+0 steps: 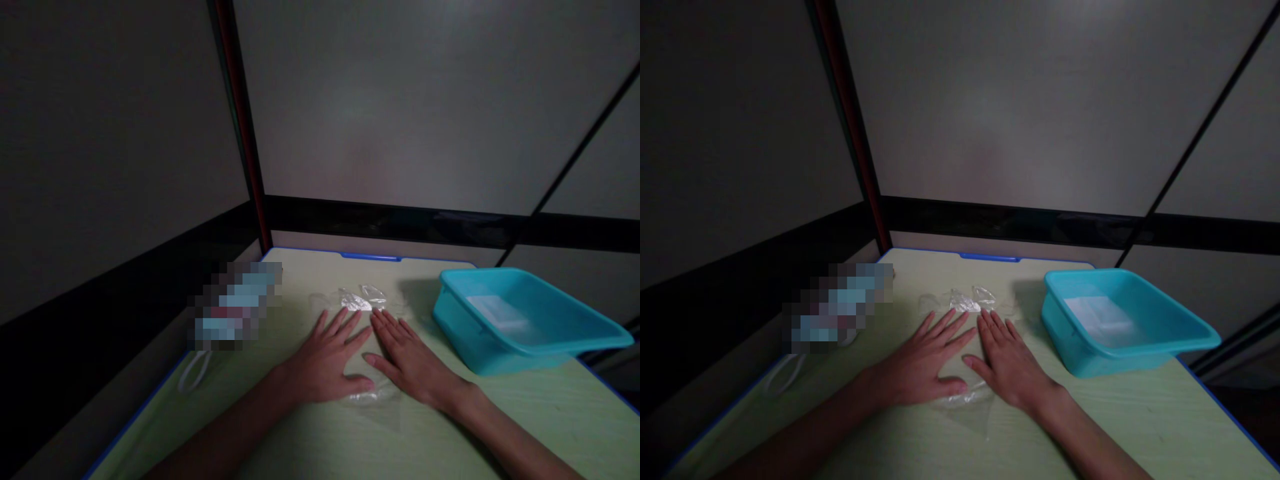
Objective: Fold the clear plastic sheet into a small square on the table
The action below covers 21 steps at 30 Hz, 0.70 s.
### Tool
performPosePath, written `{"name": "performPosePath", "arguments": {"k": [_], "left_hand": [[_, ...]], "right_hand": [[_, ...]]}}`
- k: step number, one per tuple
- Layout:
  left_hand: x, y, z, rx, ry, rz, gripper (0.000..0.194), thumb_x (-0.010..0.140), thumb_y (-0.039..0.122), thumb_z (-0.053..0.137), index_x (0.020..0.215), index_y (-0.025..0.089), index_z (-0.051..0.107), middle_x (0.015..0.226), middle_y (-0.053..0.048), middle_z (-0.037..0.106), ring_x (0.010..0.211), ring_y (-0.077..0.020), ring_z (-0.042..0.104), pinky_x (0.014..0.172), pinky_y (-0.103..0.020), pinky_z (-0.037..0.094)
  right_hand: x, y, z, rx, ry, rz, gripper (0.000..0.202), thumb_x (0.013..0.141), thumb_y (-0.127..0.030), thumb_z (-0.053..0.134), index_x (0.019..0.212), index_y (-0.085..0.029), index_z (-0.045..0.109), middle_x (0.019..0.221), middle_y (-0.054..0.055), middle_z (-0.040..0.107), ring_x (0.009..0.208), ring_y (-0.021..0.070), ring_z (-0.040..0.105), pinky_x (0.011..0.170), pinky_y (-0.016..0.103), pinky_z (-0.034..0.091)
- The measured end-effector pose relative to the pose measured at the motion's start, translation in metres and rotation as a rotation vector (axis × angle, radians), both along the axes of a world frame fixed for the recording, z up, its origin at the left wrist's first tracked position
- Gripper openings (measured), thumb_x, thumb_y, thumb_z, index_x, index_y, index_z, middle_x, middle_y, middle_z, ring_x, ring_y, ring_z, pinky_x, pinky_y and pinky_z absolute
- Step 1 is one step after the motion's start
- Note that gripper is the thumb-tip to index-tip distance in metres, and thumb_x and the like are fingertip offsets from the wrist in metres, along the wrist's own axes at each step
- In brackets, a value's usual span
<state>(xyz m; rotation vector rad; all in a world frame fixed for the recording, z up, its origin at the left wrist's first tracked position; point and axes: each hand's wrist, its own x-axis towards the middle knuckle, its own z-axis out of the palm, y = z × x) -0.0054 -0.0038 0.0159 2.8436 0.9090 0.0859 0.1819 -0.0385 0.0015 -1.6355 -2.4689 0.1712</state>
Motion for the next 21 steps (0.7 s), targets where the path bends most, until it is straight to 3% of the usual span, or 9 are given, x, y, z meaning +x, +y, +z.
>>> {"name": "performPosePath", "arguments": {"k": [9, 21], "left_hand": [[-0.011, 0.012, -0.003, 0.015, 0.026, -0.055, 0.075, 0.072, 0.064, 0.035, 0.132, 0.025, 0.012, 0.139, -0.008, 0.004, 0.126, -0.0262, -0.002, 0.098, -0.049, 0.003], [-0.024, 0.022, 0.007, -0.019, 0.063, -0.130, 0.074, 0.071, 0.064, 0.037, 0.131, 0.026, 0.015, 0.139, -0.009, 0.002, 0.126, -0.0256, -0.002, 0.099, -0.044, 0.004]], "right_hand": [[0.020, 0.014, -0.006, -0.002, 0.006, -0.054, 0.075, 0.079, -0.060, 0.024, 0.131, -0.007, 0.019, 0.136, 0.013, 0.015, 0.125, 0.0220, 0.008, 0.101, 0.039, 0.015], [0.030, 0.022, -0.003, -0.068, 0.014, -0.230, 0.079, 0.078, -0.061, 0.018, 0.131, -0.003, 0.016, 0.137, 0.014, 0.012, 0.125, 0.0230, 0.006, 0.101, 0.039, 0.013]]}}
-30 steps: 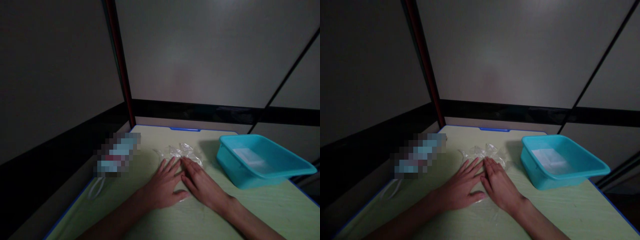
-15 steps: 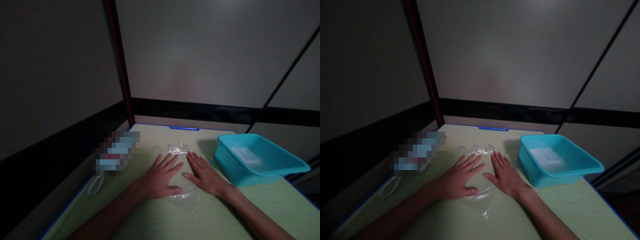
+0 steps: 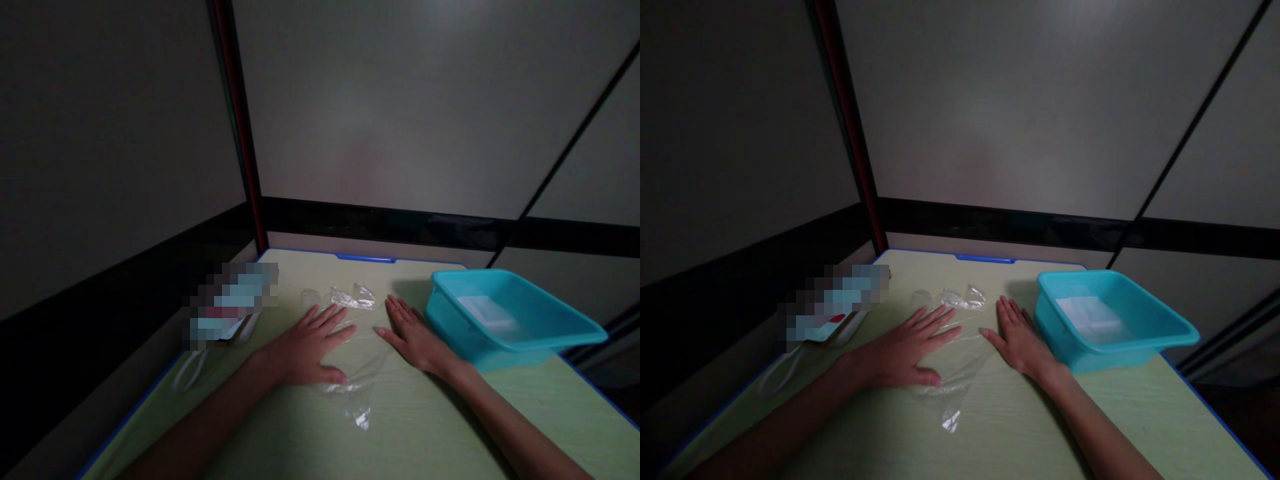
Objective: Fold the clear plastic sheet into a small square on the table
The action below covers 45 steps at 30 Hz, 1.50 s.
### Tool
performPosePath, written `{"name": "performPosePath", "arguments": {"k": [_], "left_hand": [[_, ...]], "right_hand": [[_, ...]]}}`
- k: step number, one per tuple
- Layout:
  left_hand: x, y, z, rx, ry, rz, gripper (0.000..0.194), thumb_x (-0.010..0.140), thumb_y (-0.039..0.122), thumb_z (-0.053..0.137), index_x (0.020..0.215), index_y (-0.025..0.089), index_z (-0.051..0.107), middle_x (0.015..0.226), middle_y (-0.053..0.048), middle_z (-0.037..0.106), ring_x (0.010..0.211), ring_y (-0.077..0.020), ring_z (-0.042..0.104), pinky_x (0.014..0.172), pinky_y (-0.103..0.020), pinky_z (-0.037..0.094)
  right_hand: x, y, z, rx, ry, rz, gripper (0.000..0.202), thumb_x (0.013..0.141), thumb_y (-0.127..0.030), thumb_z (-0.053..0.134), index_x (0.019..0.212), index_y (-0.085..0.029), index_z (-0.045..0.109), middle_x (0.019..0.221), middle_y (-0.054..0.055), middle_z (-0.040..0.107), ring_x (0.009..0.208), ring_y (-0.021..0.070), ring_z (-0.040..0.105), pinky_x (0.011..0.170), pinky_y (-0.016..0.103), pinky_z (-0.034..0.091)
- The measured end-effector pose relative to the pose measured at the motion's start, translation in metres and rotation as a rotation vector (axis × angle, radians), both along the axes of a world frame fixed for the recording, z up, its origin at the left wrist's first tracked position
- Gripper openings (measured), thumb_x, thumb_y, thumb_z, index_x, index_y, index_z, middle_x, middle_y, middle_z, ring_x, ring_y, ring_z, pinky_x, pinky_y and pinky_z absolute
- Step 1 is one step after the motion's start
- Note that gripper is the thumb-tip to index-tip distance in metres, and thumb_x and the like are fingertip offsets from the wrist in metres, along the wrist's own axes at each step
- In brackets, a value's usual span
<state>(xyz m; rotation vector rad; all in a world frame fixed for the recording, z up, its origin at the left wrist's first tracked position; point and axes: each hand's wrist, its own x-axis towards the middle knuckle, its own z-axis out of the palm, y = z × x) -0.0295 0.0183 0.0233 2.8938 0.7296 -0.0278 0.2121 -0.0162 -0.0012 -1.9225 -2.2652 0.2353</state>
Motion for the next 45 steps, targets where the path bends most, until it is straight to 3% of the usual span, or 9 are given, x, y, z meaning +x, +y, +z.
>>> {"name": "performPosePath", "arguments": {"k": [6, 15, 23, 28, 32, 34, 38, 42, 45], "left_hand": [[-0.001, -0.001, 0.004, 0.051, -0.065, -0.016, 0.076, 0.068, 0.064, 0.041, 0.130, 0.023, 0.022, 0.139, -0.009, 0.005, 0.126, -0.0256, 0.001, 0.100, -0.045, 0.000], [0.028, -0.034, 0.008, -0.052, -0.209, -0.224, 0.058, 0.081, 0.051, 0.033, 0.130, 0.021, 0.022, 0.135, -0.004, 0.026, 0.125, -0.0174, 0.016, 0.103, -0.038, 0.002], [0.017, -0.030, 0.015, -0.134, -0.308, -0.150, 0.042, 0.083, 0.036, 0.039, 0.122, 0.021, 0.036, 0.123, -0.002, 0.046, 0.115, -0.0148, 0.038, 0.103, -0.037, 0.007], [0.023, -0.035, 0.008, -0.178, -0.383, -0.023, 0.036, 0.084, 0.029, 0.035, 0.119, 0.020, 0.039, 0.118, -0.001, 0.050, 0.110, -0.0139, 0.042, 0.098, -0.032, 0.026], [0.037, -0.039, -0.012, -0.105, -0.419, 0.231, 0.045, 0.084, 0.027, 0.032, 0.127, 0.015, 0.027, 0.133, -0.005, 0.031, 0.120, -0.0142, 0.028, 0.099, -0.030, 0.025], [0.040, -0.039, -0.019, -0.073, -0.335, 0.275, 0.052, 0.083, 0.031, 0.034, 0.129, 0.012, 0.021, 0.137, -0.007, 0.020, 0.124, -0.0171, 0.019, 0.101, -0.032, 0.022], [0.038, -0.039, -0.022, 0.012, -0.188, 0.200, 0.065, 0.079, 0.042, 0.039, 0.131, 0.009, 0.015, 0.138, -0.011, 0.012, 0.126, -0.0216, 0.008, 0.103, -0.036, 0.014], [0.033, -0.036, -0.020, 0.055, -0.160, 0.135, 0.067, 0.079, 0.049, 0.037, 0.131, 0.012, 0.017, 0.138, -0.010, 0.013, 0.126, -0.0220, 0.007, 0.103, -0.036, 0.011], [0.028, -0.030, -0.017, 0.058, -0.141, 0.109, 0.066, 0.079, 0.049, 0.037, 0.131, 0.013, 0.016, 0.138, -0.009, 0.012, 0.126, -0.0214, 0.008, 0.102, -0.035, 0.011]], "right_hand": [[-0.002, 0.000, -0.004, 0.018, -0.009, -0.033, 0.079, 0.078, -0.062, 0.018, 0.131, -0.003, 0.018, 0.136, 0.015, 0.015, 0.125, 0.0232, 0.008, 0.100, 0.040, 0.014], [-0.003, -0.003, -0.006, 0.127, 0.077, -0.022, 0.068, 0.082, -0.054, 0.025, 0.128, -0.004, 0.028, 0.134, 0.016, 0.024, 0.124, 0.0259, 0.016, 0.099, 0.042, 0.020], [-0.003, 0.001, 0.009, 0.294, 0.519, -0.112, 0.043, 0.084, -0.040, 0.027, 0.116, -0.015, 0.043, 0.116, 0.009, 0.051, 0.106, 0.0218, 0.047, 0.090, 0.035, 0.036], [0.003, 0.004, 0.009, 0.348, 0.685, -0.121, 0.034, 0.082, -0.033, 0.032, 0.103, -0.014, 0.050, 0.106, 0.011, 0.057, 0.097, 0.0213, 0.052, 0.082, 0.034, 0.042], [0.000, 0.002, 0.005, 0.286, 0.582, -0.075, 0.035, 0.079, -0.023, 0.032, 0.109, -0.014, 0.048, 0.107, 0.010, 0.057, 0.098, 0.0211, 0.052, 0.084, 0.035, 0.041], [-0.004, 0.000, 0.004, 0.269, 0.500, -0.040, 0.038, 0.080, -0.020, 0.030, 0.114, -0.012, 0.045, 0.111, 0.011, 0.055, 0.102, 0.0210, 0.050, 0.087, 0.035, 0.039], [-0.009, -0.001, 0.001, 0.249, 0.331, 0.046, 0.045, 0.085, -0.029, 0.026, 0.124, -0.008, 0.035, 0.124, 0.013, 0.043, 0.114, 0.0197, 0.039, 0.094, 0.035, 0.031], [-0.007, -0.001, -0.003, 0.169, 0.119, 0.102, 0.059, 0.085, -0.043, 0.025, 0.129, -0.003, 0.025, 0.134, 0.016, 0.024, 0.123, 0.0207, 0.021, 0.100, 0.037, 0.021], [-0.004, -0.002, -0.004, 0.109, 0.009, 0.120, 0.065, 0.085, -0.048, 0.020, 0.130, -0.002, 0.021, 0.136, 0.016, 0.018, 0.124, 0.0214, 0.014, 0.101, 0.038, 0.018]]}}
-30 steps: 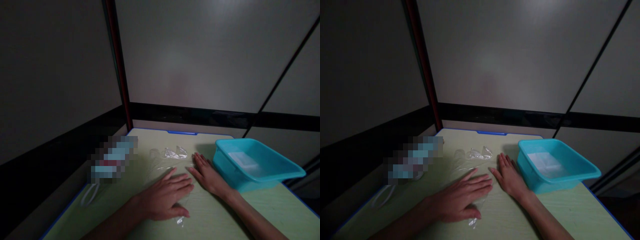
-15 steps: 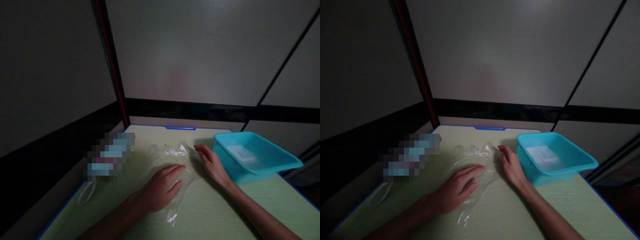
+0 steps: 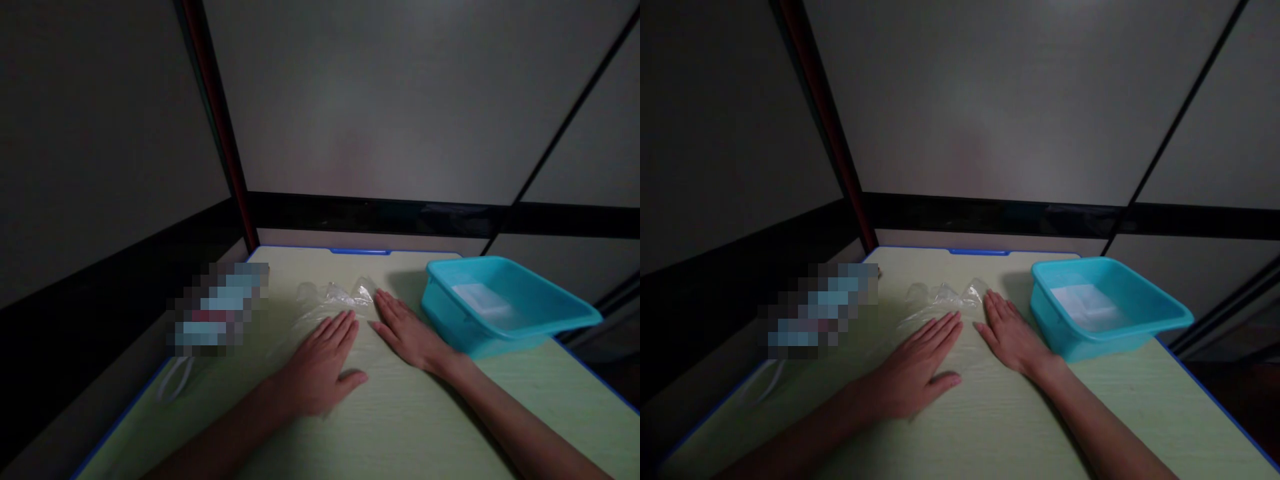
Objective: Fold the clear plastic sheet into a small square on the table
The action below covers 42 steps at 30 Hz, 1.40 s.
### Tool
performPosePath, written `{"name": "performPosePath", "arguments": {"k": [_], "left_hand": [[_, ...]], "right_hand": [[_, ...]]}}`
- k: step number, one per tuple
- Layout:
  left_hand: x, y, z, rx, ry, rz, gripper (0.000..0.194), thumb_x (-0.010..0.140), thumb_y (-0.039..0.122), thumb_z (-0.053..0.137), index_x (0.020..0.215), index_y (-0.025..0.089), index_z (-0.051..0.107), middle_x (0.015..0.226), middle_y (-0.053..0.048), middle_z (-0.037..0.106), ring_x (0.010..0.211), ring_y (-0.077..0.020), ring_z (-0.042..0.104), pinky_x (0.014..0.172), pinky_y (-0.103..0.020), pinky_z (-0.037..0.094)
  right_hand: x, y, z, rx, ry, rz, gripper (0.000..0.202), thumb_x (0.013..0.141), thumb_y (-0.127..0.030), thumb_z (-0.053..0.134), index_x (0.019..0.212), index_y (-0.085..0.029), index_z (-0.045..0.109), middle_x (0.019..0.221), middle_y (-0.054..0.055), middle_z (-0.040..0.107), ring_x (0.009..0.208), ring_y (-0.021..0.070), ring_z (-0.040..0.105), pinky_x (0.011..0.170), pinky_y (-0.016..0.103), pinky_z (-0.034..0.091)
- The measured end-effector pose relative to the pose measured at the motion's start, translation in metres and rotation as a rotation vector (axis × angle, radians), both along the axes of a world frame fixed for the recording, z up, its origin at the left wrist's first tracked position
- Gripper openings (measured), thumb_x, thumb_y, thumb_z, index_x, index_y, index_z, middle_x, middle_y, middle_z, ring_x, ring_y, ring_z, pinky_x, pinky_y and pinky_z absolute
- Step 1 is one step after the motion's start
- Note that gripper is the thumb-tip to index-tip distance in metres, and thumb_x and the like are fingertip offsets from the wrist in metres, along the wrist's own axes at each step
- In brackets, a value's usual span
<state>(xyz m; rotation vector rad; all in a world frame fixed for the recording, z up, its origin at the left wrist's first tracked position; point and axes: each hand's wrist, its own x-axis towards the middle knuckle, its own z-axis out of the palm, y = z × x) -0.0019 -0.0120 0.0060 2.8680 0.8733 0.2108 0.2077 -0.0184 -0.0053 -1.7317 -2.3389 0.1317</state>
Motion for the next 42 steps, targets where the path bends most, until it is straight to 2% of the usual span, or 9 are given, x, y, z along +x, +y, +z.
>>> {"name": "performPosePath", "arguments": {"k": [5, 10, 21, 28, 31, 34, 36, 39, 42], "left_hand": [[-0.016, 0.015, 0.006, -0.022, 0.059, -0.050, 0.067, 0.079, 0.046, 0.040, 0.132, 0.016, 0.013, 0.139, -0.007, 0.007, 0.126, -0.0184, 0.005, 0.102, -0.033, 0.010], [-0.026, 0.024, 0.014, -0.072, 0.086, -0.128, 0.065, 0.080, 0.045, 0.040, 0.132, 0.017, 0.014, 0.139, -0.006, 0.007, 0.126, -0.0184, 0.002, 0.103, -0.033, 0.008], [-0.028, 0.025, 0.017, -0.088, 0.073, -0.174, 0.068, 0.077, 0.049, 0.043, 0.132, 0.023, 0.011, 0.139, -0.004, 0.004, 0.126, -0.0209, 0.002, 0.102, -0.036, 0.008], [-0.030, 0.023, 0.020, -0.109, 0.048, -0.197, 0.077, 0.070, 0.060, 0.044, 0.132, 0.024, 0.015, 0.139, -0.004, 0.003, 0.126, -0.0241, 0.003, 0.102, -0.038, 0.007], [-0.019, 0.015, 0.025, -0.111, 0.022, -0.208, 0.076, 0.072, 0.059, 0.042, 0.132, 0.020, 0.016, 0.139, -0.006, 0.007, 0.126, -0.0220, 0.005, 0.103, -0.035, 0.008], [0.004, 0.008, 0.024, -0.060, -0.014, -0.161, 0.056, 0.084, 0.043, 0.033, 0.130, 0.014, 0.022, 0.138, -0.007, 0.017, 0.126, -0.0169, 0.012, 0.103, -0.029, 0.011], [0.022, 0.008, 0.018, 0.009, -0.055, -0.137, 0.048, 0.087, 0.034, 0.029, 0.129, 0.011, 0.024, 0.136, -0.008, 0.023, 0.125, -0.0153, 0.016, 0.103, -0.026, 0.012], [0.039, 0.014, 0.005, 0.078, -0.067, -0.121, 0.048, 0.088, 0.032, 0.024, 0.127, 0.004, 0.025, 0.133, -0.013, 0.027, 0.124, -0.0153, 0.020, 0.102, -0.024, 0.015], [0.041, 0.018, -0.003, 0.095, -0.070, -0.103, 0.046, 0.088, 0.032, 0.024, 0.127, 0.008, 0.026, 0.135, -0.011, 0.024, 0.125, -0.0159, 0.017, 0.102, -0.026, 0.014]], "right_hand": [[0.001, -0.002, 0.002, -0.031, -0.078, 0.017, 0.065, 0.085, -0.049, 0.014, 0.131, -0.003, 0.018, 0.136, 0.015, 0.015, 0.125, 0.0201, 0.009, 0.101, 0.038, 0.016], [0.001, -0.003, 0.001, -0.024, -0.106, 0.017, 0.065, 0.085, -0.050, 0.013, 0.131, -0.004, 0.017, 0.137, 0.013, 0.013, 0.125, 0.0193, 0.008, 0.101, 0.037, 0.015], [0.005, -0.010, -0.002, -0.004, -0.082, 0.027, 0.068, 0.083, -0.054, 0.020, 0.132, -0.006, 0.017, 0.137, 0.013, 0.014, 0.125, 0.0198, 0.009, 0.101, 0.038, 0.017], [0.009, -0.023, 0.002, -0.012, -0.080, 0.012, 0.067, 0.083, -0.053, 0.022, 0.132, -0.008, 0.014, 0.137, 0.011, 0.011, 0.125, 0.0191, 0.009, 0.101, 0.038, 0.017], [0.009, -0.023, 0.002, -0.012, -0.075, 0.017, 0.067, 0.083, -0.053, 0.022, 0.132, -0.008, 0.014, 0.137, 0.011, 0.012, 0.125, 0.0193, 0.008, 0.101, 0.039, 0.017], [0.009, -0.021, 0.000, -0.001, -0.065, 0.018, 0.067, 0.083, -0.053, 0.022, 0.132, -0.008, 0.016, 0.137, 0.011, 0.013, 0.125, 0.0199, 0.009, 0.101, 0.038, 0.017], [0.009, -0.020, -0.001, 0.004, -0.072, 0.016, 0.068, 0.083, -0.054, 0.022, 0.132, -0.007, 0.017, 0.137, 0.012, 0.014, 0.125, 0.0200, 0.010, 0.101, 0.038, 0.017], [0.009, -0.020, -0.002, 0.017, -0.080, 0.020, 0.067, 0.083, -0.054, 0.020, 0.132, -0.008, 0.018, 0.137, 0.012, 0.014, 0.125, 0.0198, 0.010, 0.101, 0.038, 0.017], [0.008, -0.020, -0.002, 0.005, -0.086, 0.015, 0.067, 0.083, -0.054, 0.018, 0.132, -0.008, 0.017, 0.137, 0.012, 0.013, 0.125, 0.0200, 0.010, 0.100, 0.039, 0.018]]}}
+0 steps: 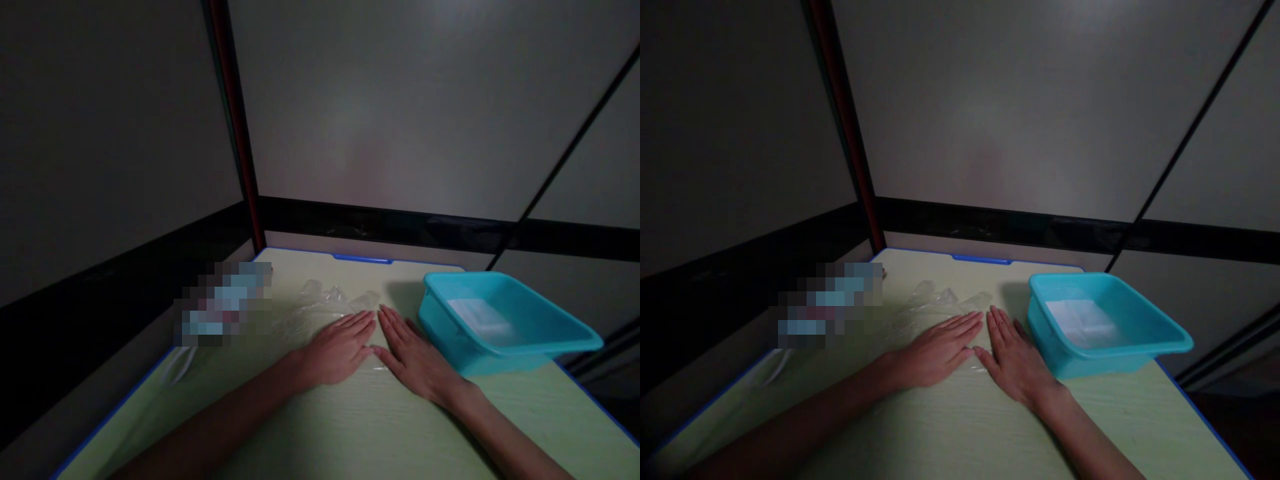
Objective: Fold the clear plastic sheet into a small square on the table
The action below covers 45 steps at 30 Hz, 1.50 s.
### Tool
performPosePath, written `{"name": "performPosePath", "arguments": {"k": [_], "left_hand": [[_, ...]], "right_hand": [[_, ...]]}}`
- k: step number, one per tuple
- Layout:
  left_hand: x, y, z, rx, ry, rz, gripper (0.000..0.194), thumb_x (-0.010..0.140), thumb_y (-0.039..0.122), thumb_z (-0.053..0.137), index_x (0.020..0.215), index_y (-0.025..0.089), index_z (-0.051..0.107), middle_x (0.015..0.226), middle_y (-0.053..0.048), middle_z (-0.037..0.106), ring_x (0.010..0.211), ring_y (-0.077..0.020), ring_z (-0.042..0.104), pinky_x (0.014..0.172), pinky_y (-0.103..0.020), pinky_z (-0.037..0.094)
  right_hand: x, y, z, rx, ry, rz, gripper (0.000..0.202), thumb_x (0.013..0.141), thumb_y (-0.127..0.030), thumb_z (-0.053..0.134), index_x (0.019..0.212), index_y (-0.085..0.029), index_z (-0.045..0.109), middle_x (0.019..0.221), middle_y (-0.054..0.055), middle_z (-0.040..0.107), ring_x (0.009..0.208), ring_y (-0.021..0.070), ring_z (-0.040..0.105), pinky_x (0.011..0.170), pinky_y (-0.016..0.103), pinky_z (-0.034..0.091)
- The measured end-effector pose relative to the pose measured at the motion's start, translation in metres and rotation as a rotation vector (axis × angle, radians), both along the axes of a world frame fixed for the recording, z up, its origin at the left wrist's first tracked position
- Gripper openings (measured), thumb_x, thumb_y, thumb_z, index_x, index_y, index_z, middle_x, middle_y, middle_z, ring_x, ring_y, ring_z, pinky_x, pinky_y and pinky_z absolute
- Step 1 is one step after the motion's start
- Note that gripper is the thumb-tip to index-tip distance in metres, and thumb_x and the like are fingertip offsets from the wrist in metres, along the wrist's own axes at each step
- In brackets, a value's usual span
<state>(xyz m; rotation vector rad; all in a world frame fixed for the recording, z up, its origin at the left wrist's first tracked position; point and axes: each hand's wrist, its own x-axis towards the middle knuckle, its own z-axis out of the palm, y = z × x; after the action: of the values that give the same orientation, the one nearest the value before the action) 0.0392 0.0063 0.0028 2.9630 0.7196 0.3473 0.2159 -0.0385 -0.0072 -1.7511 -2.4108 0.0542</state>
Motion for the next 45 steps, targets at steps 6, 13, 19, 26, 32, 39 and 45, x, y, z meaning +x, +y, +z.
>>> {"name": "performPosePath", "arguments": {"k": [6, 13, 19, 26, 32, 39, 45], "left_hand": [[-0.019, -0.010, 0.001, -0.017, 0.018, 0.077, 0.046, 0.086, 0.037, 0.031, 0.128, 0.018, 0.028, 0.137, -0.005, 0.019, 0.126, -0.0173, 0.010, 0.102, -0.032, 0.012], [-0.044, -0.021, -0.002, -0.064, 0.065, 0.240, 0.053, 0.083, 0.043, 0.034, 0.130, 0.024, 0.021, 0.139, -0.004, 0.013, 0.127, -0.0197, 0.004, 0.101, -0.039, 0.010], [-0.048, -0.022, -0.001, -0.075, 0.097, 0.237, 0.052, 0.084, 0.046, 0.030, 0.131, 0.027, 0.018, 0.139, -0.004, 0.011, 0.127, -0.0199, 0.004, 0.101, -0.041, 0.009], [-0.055, -0.024, 0.005, -0.137, 0.134, 0.125, 0.053, 0.084, 0.046, 0.030, 0.131, 0.027, 0.015, 0.139, -0.003, 0.006, 0.126, -0.0206, -0.001, 0.101, -0.041, 0.007], [-0.065, -0.028, 0.023, -0.227, 0.129, 0.045, 0.057, 0.081, 0.049, 0.036, 0.130, 0.027, 0.018, 0.139, -0.004, 0.011, 0.126, -0.0219, 0.007, 0.100, -0.042, 0.010], [-0.042, -0.018, 0.016, -0.071, -0.139, 0.344, 0.045, 0.082, 0.033, 0.036, 0.123, 0.013, 0.036, 0.133, -0.009, 0.030, 0.121, -0.0201, 0.026, 0.101, -0.035, 0.019], [-0.036, -0.010, -0.010, -0.029, -0.051, 0.466, 0.054, 0.079, 0.035, 0.038, 0.124, 0.007, 0.030, 0.134, -0.014, 0.025, 0.125, -0.0228, 0.017, 0.101, -0.038, 0.015]], "right_hand": [[-0.001, -0.001, 0.001, -0.014, -0.020, -0.022, 0.070, 0.082, -0.055, 0.017, 0.131, -0.005, 0.018, 0.137, 0.012, 0.012, 0.125, 0.0204, 0.009, 0.101, 0.039, 0.016], [0.000, 0.000, 0.000, -0.029, -0.004, -0.021, 0.071, 0.081, -0.057, 0.018, 0.132, -0.006, 0.016, 0.137, 0.011, 0.012, 0.125, 0.0198, 0.009, 0.101, 0.039, 0.016], [0.000, -0.007, 0.002, -0.047, 0.001, -0.038, 0.075, 0.080, -0.058, 0.019, 0.132, -0.004, 0.015, 0.136, 0.014, 0.012, 0.125, 0.0214, 0.008, 0.100, 0.041, 0.016], [0.001, -0.008, 0.014, 0.083, 0.090, -0.028, 0.070, 0.081, -0.054, 0.027, 0.132, -0.007, 0.017, 0.136, 0.013, 0.017, 0.124, 0.0215, 0.013, 0.100, 0.040, 0.019], [-0.004, -0.008, 0.019, 0.134, 0.254, 0.095, 0.049, 0.084, -0.039, 0.034, 0.127, -0.015, 0.033, 0.130, 0.009, 0.037, 0.118, 0.0206, 0.032, 0.099, 0.040, 0.022], [-0.019, 0.031, 0.024, 0.101, 0.585, 0.055, 0.024, 0.080, -0.020, 0.038, 0.100, -0.014, 0.052, 0.097, 0.009, 0.060, 0.090, 0.0185, 0.055, 0.077, 0.031, 0.042], [-0.047, 0.086, 0.030, 0.093, 0.499, 0.157, 0.029, 0.084, -0.025, 0.036, 0.109, -0.015, 0.047, 0.087, 0.005, 0.061, 0.080, 0.0146, 0.055, 0.072, 0.025, 0.040]]}}
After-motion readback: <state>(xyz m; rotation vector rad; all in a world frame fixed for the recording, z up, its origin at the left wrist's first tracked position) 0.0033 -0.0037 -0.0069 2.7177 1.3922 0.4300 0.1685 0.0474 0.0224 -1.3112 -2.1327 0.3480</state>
